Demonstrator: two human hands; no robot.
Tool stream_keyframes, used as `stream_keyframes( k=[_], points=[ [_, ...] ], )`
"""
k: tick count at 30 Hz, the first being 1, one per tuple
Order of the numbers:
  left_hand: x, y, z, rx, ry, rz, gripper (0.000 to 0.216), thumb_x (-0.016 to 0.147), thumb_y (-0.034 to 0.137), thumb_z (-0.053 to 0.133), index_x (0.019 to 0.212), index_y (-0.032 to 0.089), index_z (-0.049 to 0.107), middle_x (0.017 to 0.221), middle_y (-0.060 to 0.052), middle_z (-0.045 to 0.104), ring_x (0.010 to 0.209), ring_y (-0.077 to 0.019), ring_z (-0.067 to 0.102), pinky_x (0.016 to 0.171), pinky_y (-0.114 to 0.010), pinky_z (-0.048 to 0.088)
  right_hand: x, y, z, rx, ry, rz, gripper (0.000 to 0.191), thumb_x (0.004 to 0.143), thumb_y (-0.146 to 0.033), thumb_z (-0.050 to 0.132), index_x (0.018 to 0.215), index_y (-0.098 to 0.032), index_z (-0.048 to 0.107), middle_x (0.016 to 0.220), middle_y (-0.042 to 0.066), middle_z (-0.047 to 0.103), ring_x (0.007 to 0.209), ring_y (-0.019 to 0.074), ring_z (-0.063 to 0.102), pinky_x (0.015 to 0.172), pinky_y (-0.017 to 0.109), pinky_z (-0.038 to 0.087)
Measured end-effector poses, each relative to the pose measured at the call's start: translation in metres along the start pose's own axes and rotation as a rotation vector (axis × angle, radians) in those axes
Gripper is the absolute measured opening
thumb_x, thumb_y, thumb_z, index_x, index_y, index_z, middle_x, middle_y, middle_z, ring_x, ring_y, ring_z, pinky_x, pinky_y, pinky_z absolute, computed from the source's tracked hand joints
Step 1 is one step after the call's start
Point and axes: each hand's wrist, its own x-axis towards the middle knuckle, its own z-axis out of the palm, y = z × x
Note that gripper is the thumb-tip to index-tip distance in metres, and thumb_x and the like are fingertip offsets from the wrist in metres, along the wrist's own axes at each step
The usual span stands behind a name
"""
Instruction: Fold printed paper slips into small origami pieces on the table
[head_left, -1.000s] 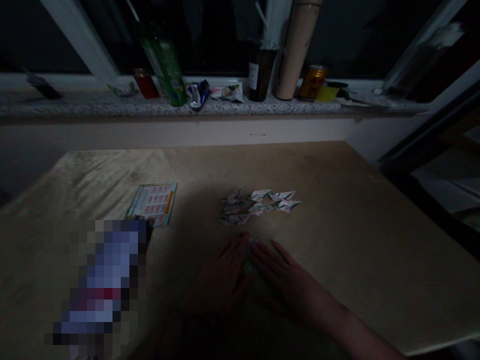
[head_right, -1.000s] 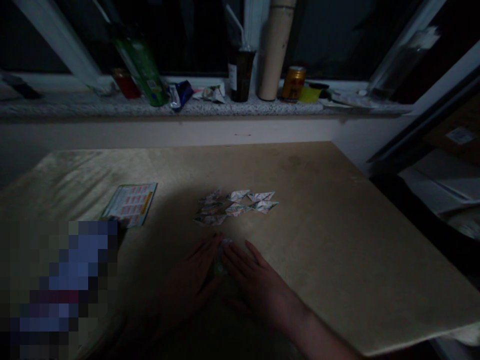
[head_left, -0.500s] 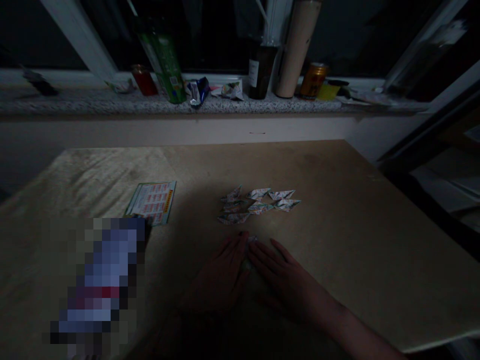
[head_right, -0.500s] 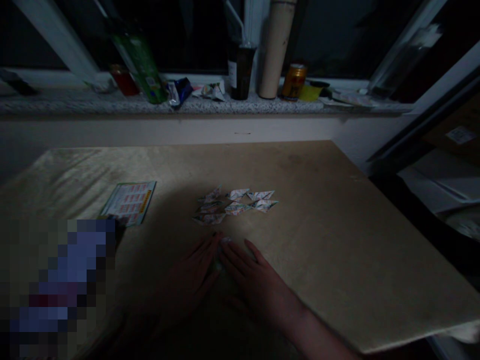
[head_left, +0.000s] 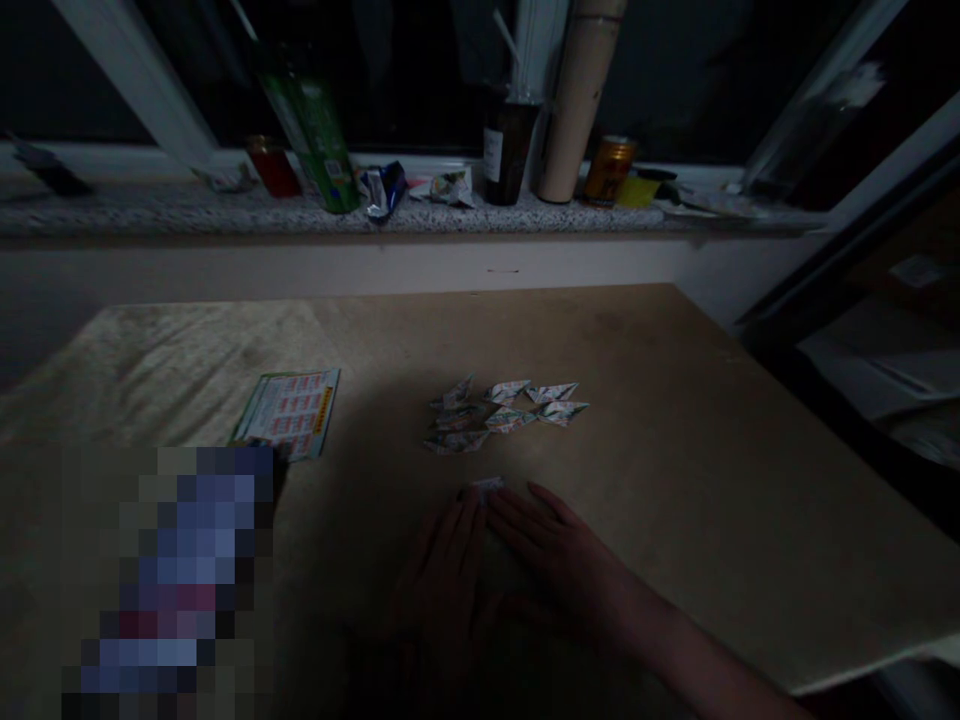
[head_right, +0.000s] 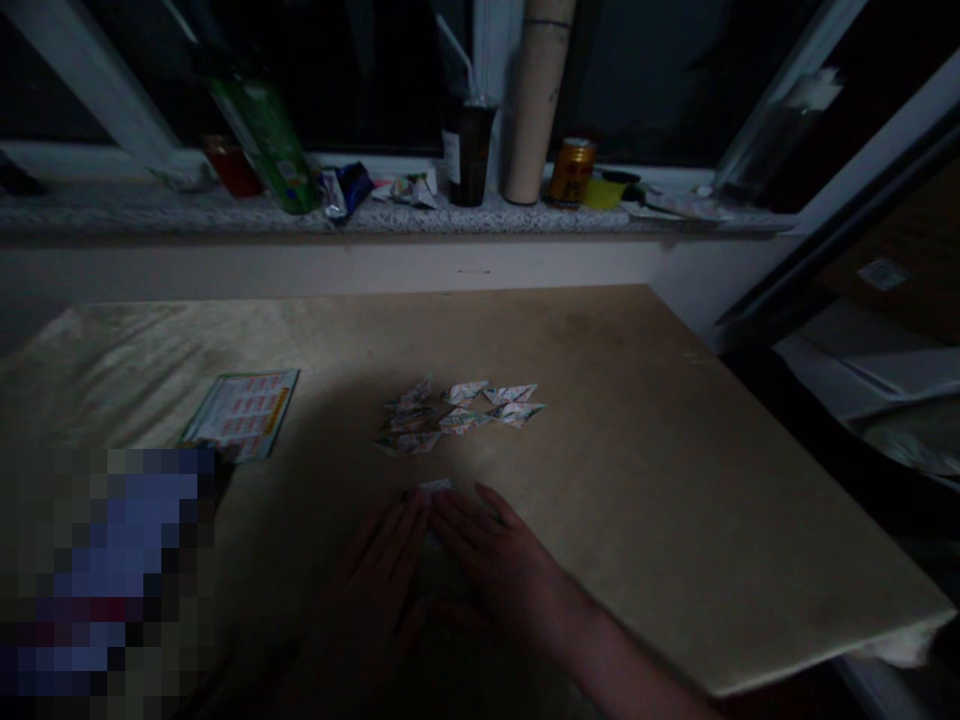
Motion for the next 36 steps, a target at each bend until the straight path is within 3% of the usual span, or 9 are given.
stream_keyframes(
  k=[4, 10, 16, 21, 29, 36],
  points=[
    [-0.015, 0.006, 0.000, 0.017, 0.039, 0.032, 0.058, 0.086, 0.037, 0.037, 0.137, 0.009, 0.035, 0.138, -0.012, 0.046, 0.128, -0.0246, 0.038, 0.107, -0.039, 0.021, -0.001, 0.000, -0.002, 0.036, -0.018, 0.019, 0.078, 0.085, -0.054, 0.047, 0.145, -0.017, 0.014, 0.150, 0.008, 0.021, 0.138, 0.0190, 0.016, 0.114, 0.041, 0.005],
    [-0.017, 0.001, -0.004, -0.015, 0.025, 0.066, 0.062, 0.089, 0.046, 0.035, 0.138, 0.009, 0.033, 0.138, -0.013, 0.045, 0.127, -0.0248, 0.039, 0.105, -0.040, 0.024, -0.001, 0.000, 0.000, -0.026, 0.018, 0.000, 0.072, 0.088, -0.040, 0.048, 0.145, -0.015, 0.012, 0.150, 0.008, 0.020, 0.138, 0.0181, 0.016, 0.114, 0.043, 0.005],
    [-0.017, 0.000, -0.007, -0.024, -0.038, 0.098, 0.063, 0.087, 0.047, 0.038, 0.138, 0.009, 0.033, 0.144, -0.012, 0.037, 0.131, -0.0250, 0.033, 0.106, -0.039, 0.020, 0.000, -0.003, 0.005, -0.230, 0.163, 0.161, 0.064, 0.085, -0.031, 0.051, 0.141, -0.010, 0.027, 0.151, 0.014, 0.016, 0.138, 0.0279, 0.011, 0.110, 0.056, 0.010],
    [-0.017, 0.000, -0.008, -0.002, -0.012, 0.080, 0.063, 0.086, 0.048, 0.039, 0.137, 0.010, 0.036, 0.142, -0.011, 0.041, 0.128, -0.0256, 0.037, 0.104, -0.039, 0.024, 0.005, -0.002, 0.009, -0.290, 0.197, 0.192, 0.054, 0.088, -0.033, 0.047, 0.137, -0.014, 0.036, 0.149, 0.011, 0.025, 0.138, 0.0278, 0.013, 0.109, 0.058, 0.010],
    [-0.012, 0.001, -0.010, 0.046, -0.051, 0.087, 0.062, 0.088, 0.052, 0.033, 0.132, 0.010, 0.044, 0.138, -0.013, 0.045, 0.126, -0.0257, 0.039, 0.105, -0.043, 0.023, 0.011, -0.001, 0.007, -0.324, 0.238, 0.247, 0.050, 0.089, -0.036, 0.045, 0.135, -0.016, 0.039, 0.149, 0.011, 0.026, 0.137, 0.0293, 0.016, 0.108, 0.058, 0.013],
    [-0.015, 0.000, -0.011, -0.008, -0.023, 0.085, 0.061, 0.087, 0.047, 0.037, 0.137, 0.012, 0.035, 0.142, -0.010, 0.040, 0.129, -0.0250, 0.035, 0.107, -0.041, 0.019, 0.016, -0.003, 0.002, -0.383, 0.238, 0.208, 0.046, 0.090, -0.035, 0.043, 0.130, -0.012, 0.045, 0.140, 0.012, 0.042, 0.135, 0.0283, 0.024, 0.111, 0.055, 0.011]
  ],
)
